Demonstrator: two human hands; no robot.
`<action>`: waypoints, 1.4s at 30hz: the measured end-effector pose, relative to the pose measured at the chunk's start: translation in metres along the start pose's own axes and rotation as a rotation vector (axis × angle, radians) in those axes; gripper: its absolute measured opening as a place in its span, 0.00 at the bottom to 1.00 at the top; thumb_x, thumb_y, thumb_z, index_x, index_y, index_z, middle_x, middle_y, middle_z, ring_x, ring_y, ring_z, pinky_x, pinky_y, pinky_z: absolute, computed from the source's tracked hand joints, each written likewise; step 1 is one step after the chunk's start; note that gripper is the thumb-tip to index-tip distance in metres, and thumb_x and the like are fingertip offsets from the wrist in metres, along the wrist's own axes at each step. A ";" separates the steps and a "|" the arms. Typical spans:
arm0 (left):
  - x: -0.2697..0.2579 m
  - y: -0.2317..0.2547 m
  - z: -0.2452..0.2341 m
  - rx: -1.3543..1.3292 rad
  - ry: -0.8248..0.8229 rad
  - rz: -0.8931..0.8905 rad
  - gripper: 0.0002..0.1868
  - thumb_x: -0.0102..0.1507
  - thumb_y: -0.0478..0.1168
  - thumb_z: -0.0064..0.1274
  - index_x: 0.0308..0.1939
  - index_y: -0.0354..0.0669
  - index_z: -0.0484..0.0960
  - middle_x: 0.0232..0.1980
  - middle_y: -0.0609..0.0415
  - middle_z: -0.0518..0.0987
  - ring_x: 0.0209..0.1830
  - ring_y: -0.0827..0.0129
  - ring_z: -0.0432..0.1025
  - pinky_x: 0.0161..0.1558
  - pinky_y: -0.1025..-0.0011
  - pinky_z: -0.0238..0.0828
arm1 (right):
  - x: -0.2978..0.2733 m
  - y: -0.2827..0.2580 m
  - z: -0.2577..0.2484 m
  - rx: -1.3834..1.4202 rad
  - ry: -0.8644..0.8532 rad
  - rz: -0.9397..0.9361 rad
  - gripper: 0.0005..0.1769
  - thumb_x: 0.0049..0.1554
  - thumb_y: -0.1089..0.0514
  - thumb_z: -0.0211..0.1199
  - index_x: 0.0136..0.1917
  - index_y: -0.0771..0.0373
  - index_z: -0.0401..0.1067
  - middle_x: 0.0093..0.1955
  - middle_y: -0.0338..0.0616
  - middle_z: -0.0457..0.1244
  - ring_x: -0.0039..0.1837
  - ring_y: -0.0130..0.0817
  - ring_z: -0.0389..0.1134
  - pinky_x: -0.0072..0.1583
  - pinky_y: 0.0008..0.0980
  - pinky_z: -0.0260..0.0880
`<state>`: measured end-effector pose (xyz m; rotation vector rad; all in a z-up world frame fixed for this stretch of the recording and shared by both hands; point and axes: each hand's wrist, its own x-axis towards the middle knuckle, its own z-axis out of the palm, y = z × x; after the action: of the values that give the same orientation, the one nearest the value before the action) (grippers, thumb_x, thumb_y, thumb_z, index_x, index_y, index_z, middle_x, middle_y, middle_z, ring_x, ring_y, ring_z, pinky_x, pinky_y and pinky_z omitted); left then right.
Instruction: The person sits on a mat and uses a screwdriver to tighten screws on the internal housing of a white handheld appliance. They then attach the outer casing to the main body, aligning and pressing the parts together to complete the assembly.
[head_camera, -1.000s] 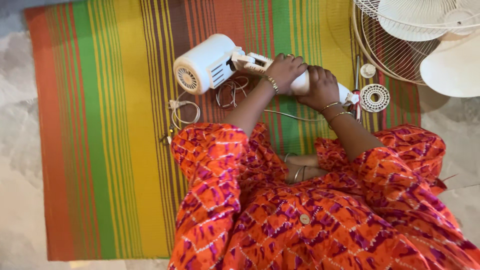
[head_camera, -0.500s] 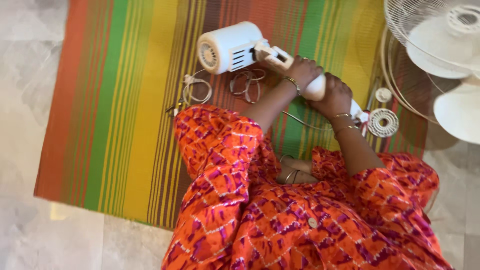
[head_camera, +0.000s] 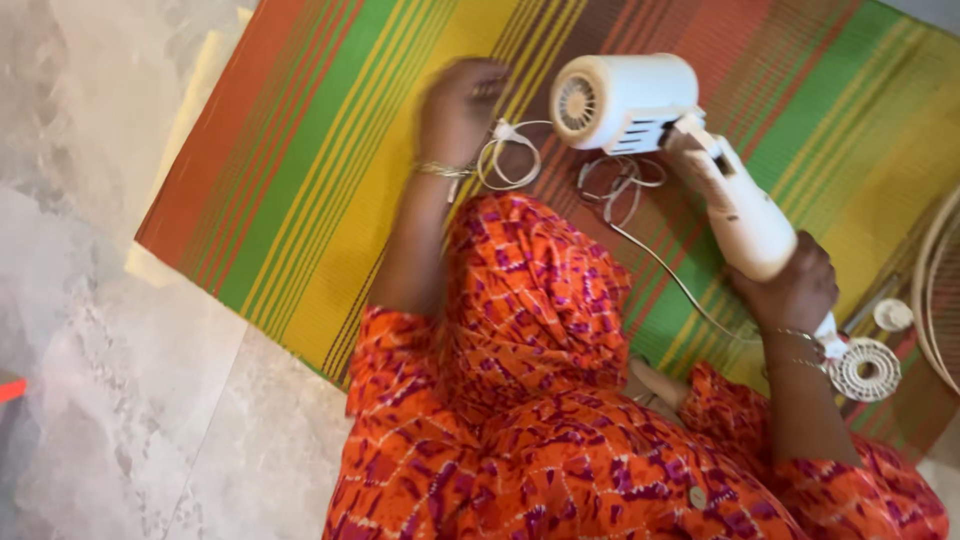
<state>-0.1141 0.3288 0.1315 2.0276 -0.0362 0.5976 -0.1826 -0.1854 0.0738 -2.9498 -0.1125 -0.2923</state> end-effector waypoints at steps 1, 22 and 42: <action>-0.016 -0.019 -0.037 0.135 0.157 -0.037 0.15 0.62 0.24 0.55 0.50 0.41 0.83 0.52 0.48 0.82 0.50 0.64 0.82 0.49 0.74 0.84 | -0.002 -0.001 -0.002 -0.024 -0.012 0.012 0.51 0.37 0.35 0.86 0.64 0.65 0.71 0.54 0.57 0.68 0.56 0.57 0.70 0.56 0.54 0.71; -0.096 -0.114 0.005 0.489 -0.201 -0.323 0.11 0.60 0.37 0.60 0.46 0.52 0.87 0.46 0.51 0.81 0.46 0.52 0.75 0.47 0.55 0.74 | -0.016 0.023 0.017 -0.116 -0.051 -0.026 0.45 0.46 0.41 0.84 0.65 0.67 0.66 0.60 0.55 0.63 0.62 0.52 0.66 0.64 0.48 0.71; -0.099 -0.141 0.036 0.548 -0.122 -0.278 0.06 0.57 0.34 0.56 0.37 0.43 0.85 0.44 0.43 0.77 0.44 0.47 0.74 0.46 0.54 0.74 | -0.016 0.014 0.014 -0.105 -0.034 -0.006 0.48 0.45 0.38 0.83 0.67 0.65 0.66 0.63 0.55 0.63 0.64 0.53 0.66 0.64 0.51 0.70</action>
<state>-0.1497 0.3502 -0.0394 2.5370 0.3679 0.3245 -0.1944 -0.1971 0.0551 -3.0598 -0.1137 -0.2572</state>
